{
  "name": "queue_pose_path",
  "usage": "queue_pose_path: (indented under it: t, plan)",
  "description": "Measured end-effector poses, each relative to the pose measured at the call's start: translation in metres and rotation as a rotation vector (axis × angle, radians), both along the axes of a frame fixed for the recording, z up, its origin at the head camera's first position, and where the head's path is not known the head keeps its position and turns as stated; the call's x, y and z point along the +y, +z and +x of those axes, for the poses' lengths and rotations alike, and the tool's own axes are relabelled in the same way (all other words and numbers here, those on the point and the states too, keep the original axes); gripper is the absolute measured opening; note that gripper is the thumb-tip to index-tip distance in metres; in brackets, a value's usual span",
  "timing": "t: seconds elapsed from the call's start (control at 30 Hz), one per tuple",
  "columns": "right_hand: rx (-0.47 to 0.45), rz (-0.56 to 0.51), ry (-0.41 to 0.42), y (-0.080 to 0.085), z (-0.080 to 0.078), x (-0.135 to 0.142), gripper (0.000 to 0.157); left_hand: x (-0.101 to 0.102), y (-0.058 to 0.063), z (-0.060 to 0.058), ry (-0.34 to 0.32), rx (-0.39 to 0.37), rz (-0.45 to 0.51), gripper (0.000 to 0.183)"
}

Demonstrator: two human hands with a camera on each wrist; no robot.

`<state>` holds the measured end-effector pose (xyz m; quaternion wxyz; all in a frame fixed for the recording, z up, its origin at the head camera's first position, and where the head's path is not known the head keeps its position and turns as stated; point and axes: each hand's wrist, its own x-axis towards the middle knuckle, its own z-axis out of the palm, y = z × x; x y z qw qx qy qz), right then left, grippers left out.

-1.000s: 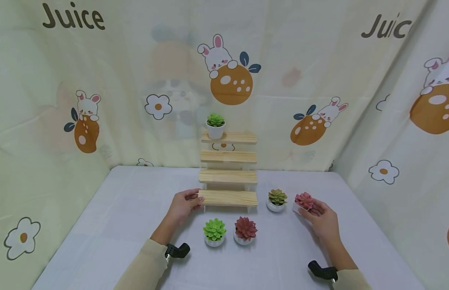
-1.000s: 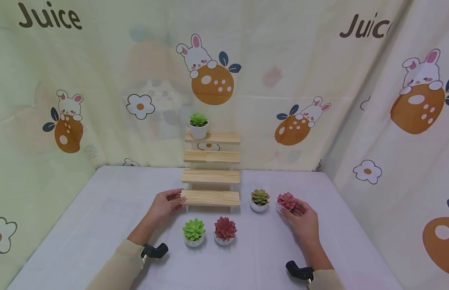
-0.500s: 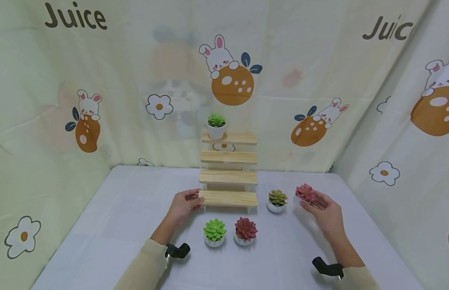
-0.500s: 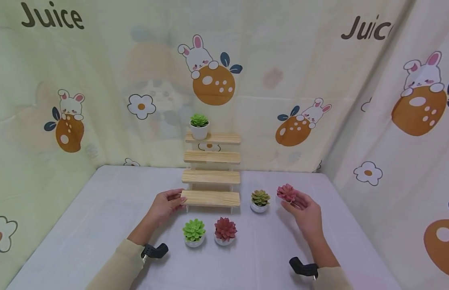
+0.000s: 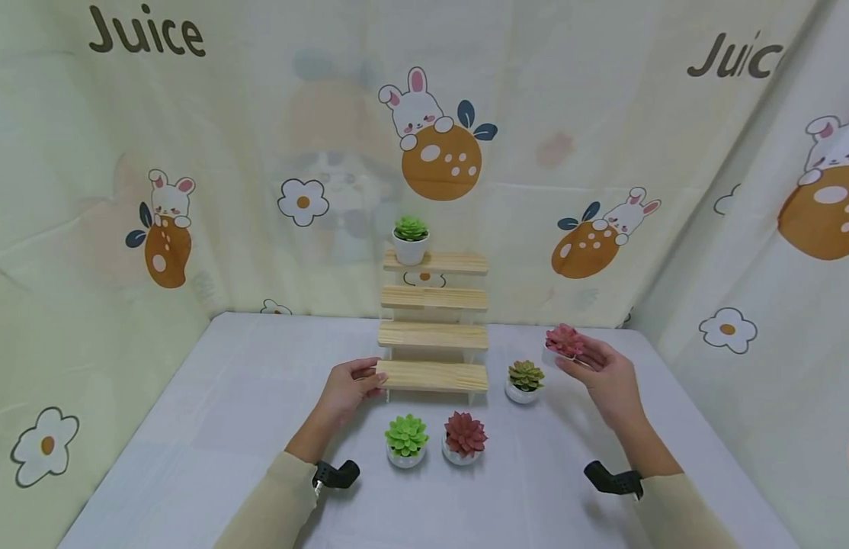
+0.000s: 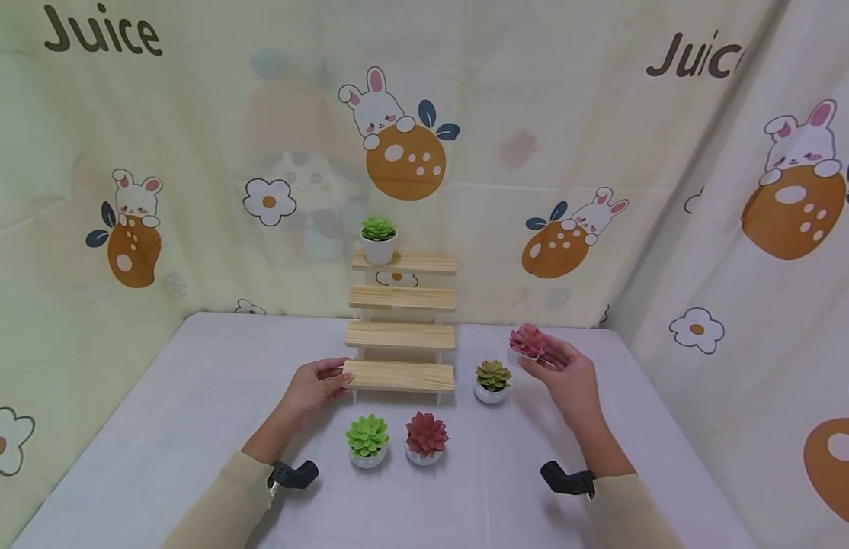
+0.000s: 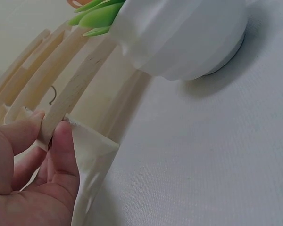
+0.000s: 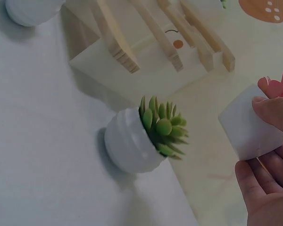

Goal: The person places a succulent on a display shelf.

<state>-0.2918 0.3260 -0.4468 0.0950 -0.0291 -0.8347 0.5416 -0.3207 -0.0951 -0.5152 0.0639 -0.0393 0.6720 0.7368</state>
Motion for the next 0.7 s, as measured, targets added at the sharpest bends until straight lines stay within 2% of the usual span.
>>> queue_pose_path:
  t: [0.2, 0.23, 0.4, 0.47, 0.7]
  plan:
    - [0.000, -0.005, 0.058, 0.014, -0.014, -0.013, 0.079, -0.001, -0.001, -0.001, -0.012, -0.008, 0.008, 0.047]
    - [0.001, -0.008, 0.068, 0.016, -0.016, -0.015, 0.080, -0.001, 0.002, 0.001, -0.017, -0.008, 0.008, 0.046]
    - [0.012, -0.023, 0.108, 0.024, -0.028, -0.025, 0.081, 0.000, 0.000, 0.002, -0.002, 0.005, 0.002, 0.043]
    - [0.018, -0.022, 0.114, 0.028, -0.033, -0.029, 0.081, 0.000, -0.002, 0.001, 0.010, 0.001, 0.002, 0.043]
    - [0.036, -0.064, 0.143, 0.043, -0.045, -0.047, 0.076, 0.000, -0.002, 0.001, 0.008, 0.003, -0.018, 0.043]
